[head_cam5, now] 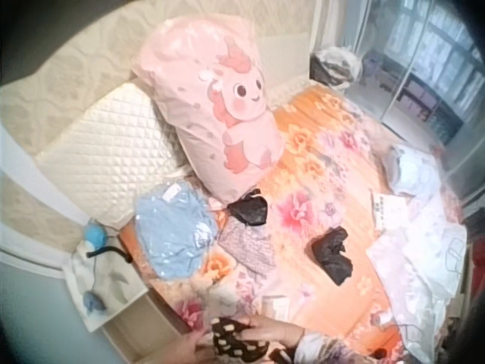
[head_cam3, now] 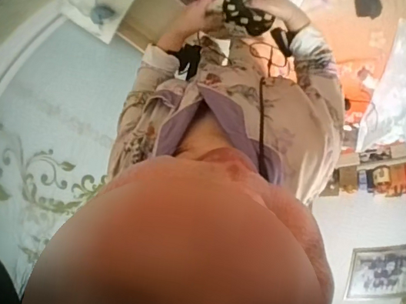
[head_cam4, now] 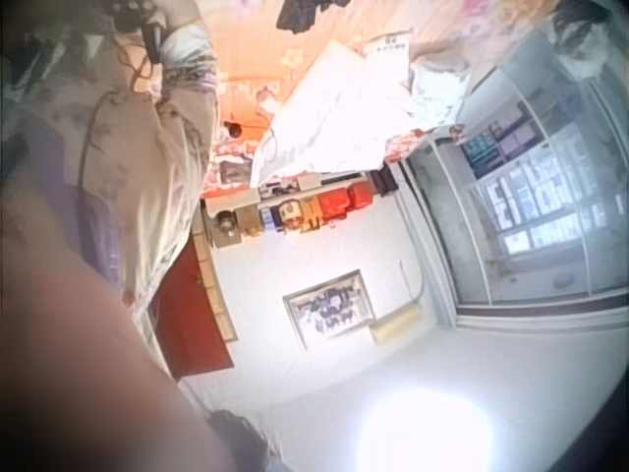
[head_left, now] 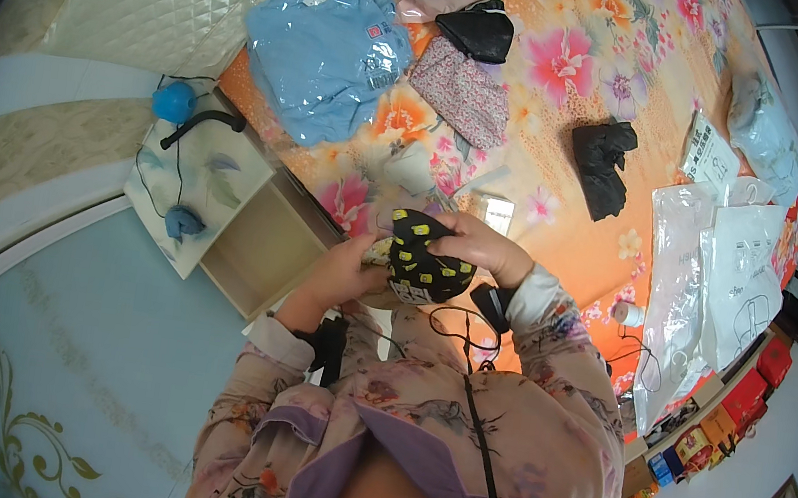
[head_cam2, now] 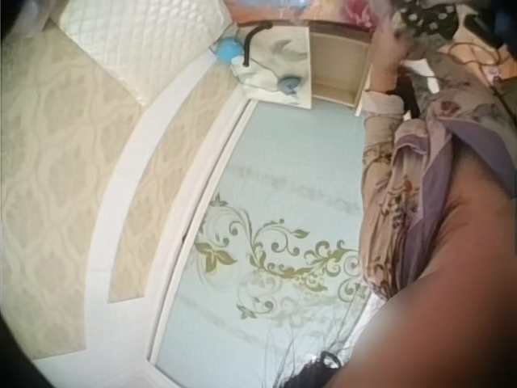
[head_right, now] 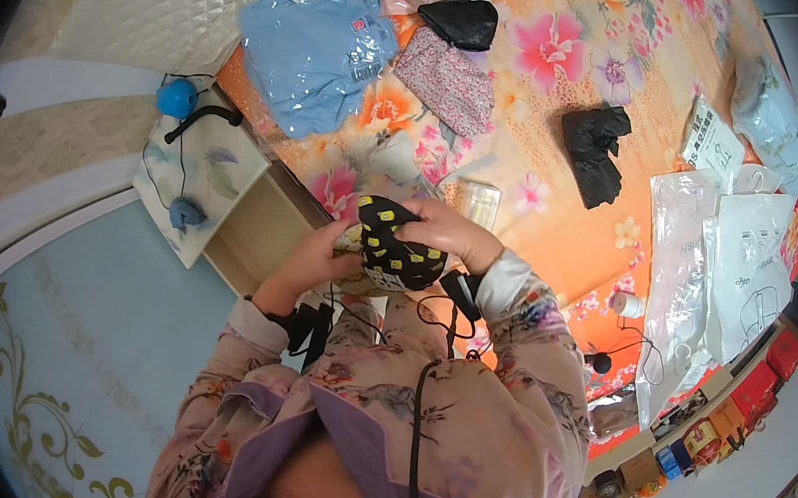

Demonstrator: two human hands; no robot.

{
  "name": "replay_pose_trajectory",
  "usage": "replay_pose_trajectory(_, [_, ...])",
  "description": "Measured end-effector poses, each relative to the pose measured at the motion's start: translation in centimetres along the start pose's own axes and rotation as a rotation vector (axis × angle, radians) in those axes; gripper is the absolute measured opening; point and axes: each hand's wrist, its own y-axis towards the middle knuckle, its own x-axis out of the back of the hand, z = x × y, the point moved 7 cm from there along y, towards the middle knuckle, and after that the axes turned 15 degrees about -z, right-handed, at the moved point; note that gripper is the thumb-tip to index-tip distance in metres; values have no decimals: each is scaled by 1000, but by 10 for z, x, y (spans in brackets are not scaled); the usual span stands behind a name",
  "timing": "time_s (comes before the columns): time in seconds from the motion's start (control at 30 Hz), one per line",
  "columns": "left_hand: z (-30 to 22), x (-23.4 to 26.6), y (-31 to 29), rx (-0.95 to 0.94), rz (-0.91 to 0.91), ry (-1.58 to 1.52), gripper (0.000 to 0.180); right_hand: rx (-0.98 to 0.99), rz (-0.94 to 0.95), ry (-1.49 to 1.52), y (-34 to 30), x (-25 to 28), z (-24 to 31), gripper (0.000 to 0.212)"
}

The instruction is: The person wipes the inside of a nightstand drawer and its top surface with a blue cloth, then places a small fan and a cap into the drawer. The person also wipes the top of the nightstand and moves items on the bed.

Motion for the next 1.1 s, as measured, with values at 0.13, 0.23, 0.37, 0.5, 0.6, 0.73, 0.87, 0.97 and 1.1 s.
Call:
replay_pose_trajectory(0.13, [42, -10, -4, 116, -80, -171, 30, 77, -147, 129, 49, 55, -8, 51])
replay_pose_trajectory(0.23, [69, -11, -22, 299, -128, -502, 30, 195, -1094, -523, 104, 169, 2, 55])
replay_pose_trajectory(0.37, [89, 0, -46, 516, -216, -671, 34, 398, -1409, -797, 147, 220, 2, 72])
replay_pose_trajectory(0.5, [93, 14, -56, 507, -352, -818, 37, 101, -1126, -686, 184, 210, -35, 71])
replay_pose_trajectory(0.6, [103, 18, -59, 524, -389, -855, 40, -95, -928, -452, 174, 179, -52, 61])
replay_pose_trajectory(0.73, [118, 21, -63, 527, -370, -844, 41, 117, -572, 260, 129, 128, -37, 44])
replay_pose_trajectory(0.87, [132, 21, -74, 585, -396, -839, 40, 340, -718, 69, 134, 171, -2, 54])
replay_pose_trajectory(0.97, [138, 21, -83, 625, -437, -861, 39, 471, -881, 10, 192, 237, 27, 54])
replay_pose_trajectory(1.1, [140, 21, -86, 632, -439, -908, 37, 410, -1213, -356, 232, 276, 36, 60])
